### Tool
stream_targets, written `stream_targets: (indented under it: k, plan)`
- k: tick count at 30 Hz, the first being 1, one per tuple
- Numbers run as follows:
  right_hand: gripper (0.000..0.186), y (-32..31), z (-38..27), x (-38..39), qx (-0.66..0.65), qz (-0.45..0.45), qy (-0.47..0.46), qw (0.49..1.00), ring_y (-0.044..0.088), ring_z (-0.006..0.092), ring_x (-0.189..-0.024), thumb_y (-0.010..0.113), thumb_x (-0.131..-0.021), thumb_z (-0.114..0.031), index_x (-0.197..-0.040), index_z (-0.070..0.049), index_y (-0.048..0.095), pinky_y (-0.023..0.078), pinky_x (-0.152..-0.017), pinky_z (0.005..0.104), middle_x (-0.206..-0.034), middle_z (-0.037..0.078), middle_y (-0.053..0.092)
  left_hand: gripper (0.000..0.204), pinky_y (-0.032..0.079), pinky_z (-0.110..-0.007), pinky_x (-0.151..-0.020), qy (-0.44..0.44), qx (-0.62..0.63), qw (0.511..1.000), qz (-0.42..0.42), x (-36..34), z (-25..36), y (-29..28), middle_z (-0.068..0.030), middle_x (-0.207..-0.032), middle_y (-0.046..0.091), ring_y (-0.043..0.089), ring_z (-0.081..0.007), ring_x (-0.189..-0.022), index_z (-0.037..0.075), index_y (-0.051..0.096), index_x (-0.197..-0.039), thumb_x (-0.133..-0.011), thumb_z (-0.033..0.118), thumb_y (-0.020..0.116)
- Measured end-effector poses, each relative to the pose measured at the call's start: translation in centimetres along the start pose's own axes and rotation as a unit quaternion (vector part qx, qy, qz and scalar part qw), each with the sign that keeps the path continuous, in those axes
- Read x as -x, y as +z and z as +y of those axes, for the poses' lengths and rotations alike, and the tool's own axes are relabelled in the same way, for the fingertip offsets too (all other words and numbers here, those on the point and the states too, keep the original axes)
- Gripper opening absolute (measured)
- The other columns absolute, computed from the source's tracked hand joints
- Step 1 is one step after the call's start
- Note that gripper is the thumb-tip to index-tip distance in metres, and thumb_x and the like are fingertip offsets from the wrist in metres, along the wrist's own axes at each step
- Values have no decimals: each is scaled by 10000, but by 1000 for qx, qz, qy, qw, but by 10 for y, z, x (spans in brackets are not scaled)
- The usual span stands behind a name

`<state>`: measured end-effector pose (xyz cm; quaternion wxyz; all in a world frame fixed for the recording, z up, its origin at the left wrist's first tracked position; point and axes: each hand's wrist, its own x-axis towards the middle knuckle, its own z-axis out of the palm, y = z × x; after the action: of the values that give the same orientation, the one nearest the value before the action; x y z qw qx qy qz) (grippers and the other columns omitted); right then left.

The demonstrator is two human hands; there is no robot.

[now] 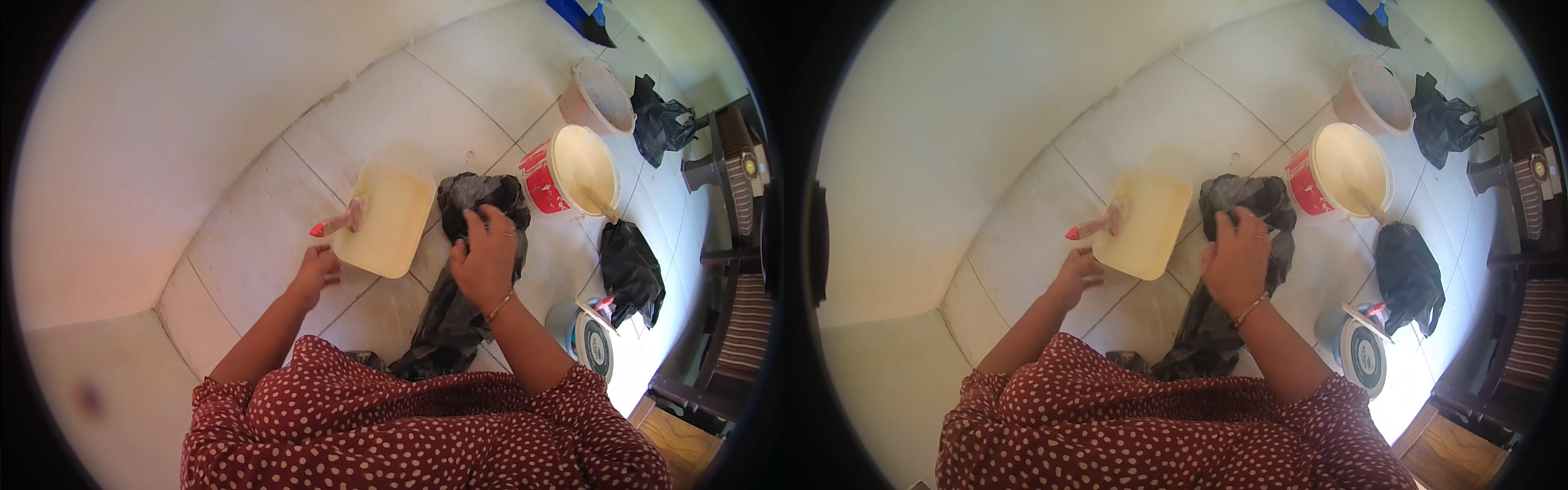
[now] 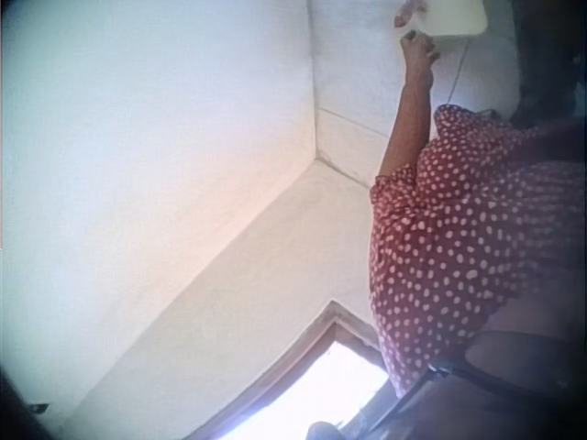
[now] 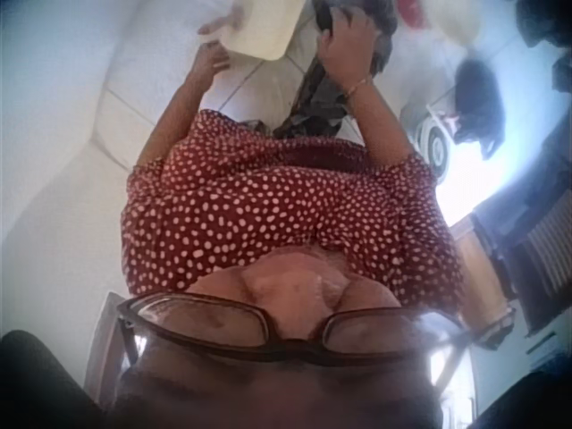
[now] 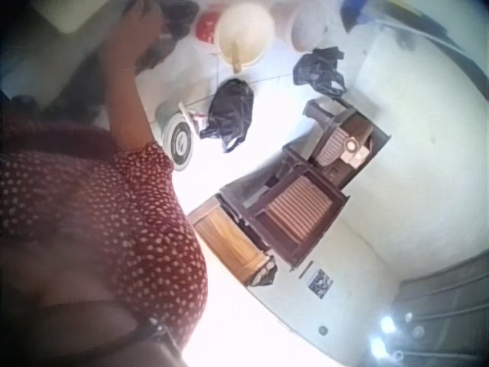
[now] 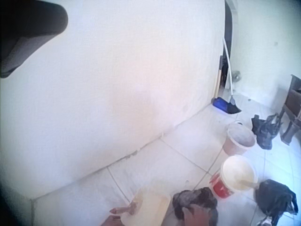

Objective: The person stirs paint in a bucket with a wooden stick, scrapes excess mixture into a plastic container, and cleans their hands using a cloth before picking up the container.

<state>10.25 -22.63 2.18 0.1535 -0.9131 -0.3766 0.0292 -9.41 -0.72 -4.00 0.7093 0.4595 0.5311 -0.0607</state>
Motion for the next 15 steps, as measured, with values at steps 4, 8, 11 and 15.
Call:
stream_targets:
  k: [4, 8, 11, 15]
  plan:
    - [369, 40, -10, -6, -288, -159, 123, 936, 615, 283, -836, 677, -794, -268, -949, 53, 580, 480, -697, 388, -872, 178, 606, 496, 398, -374, -918, 118, -26, 988, -93, -13, 26, 6, -57, -1060, 503, 494, -171, -985, 106, 442, -1287, -820, 250, 522]
    - [304, 75, -4, -21, -458, -239, 234, 824, 656, 206, -719, 681, -817, -187, -968, 37, 540, 553, -580, 334, -822, 134, 620, 629, 379, -348, -939, 94, -26, 979, -178, -13, 45, 12, -22, -1102, 502, 471, -151, -1025, 180, 368, -1419, -813, 223, 529]
    - [278, 81, -8, -23, -495, -184, 231, 817, 605, 152, -604, 705, -787, -181, -812, 29, 524, 483, -459, 289, -754, 114, 583, 628, 376, -352, -952, 81, -3, 977, -197, -19, 42, 1, -18, -1195, 497, 458, -155, -1107, 203, 381, -1419, -811, 221, 538]
    - [210, 74, -6, -26, -589, -198, 263, 738, 633, 193, -663, 674, -756, -30, -738, -5, 466, 577, -536, 342, -775, 109, 577, 596, 377, -359, -959, 104, -32, 975, -194, -13, 45, 3, -28, -1272, 473, 441, -163, -1155, 207, 381, -1420, -842, 289, 506]
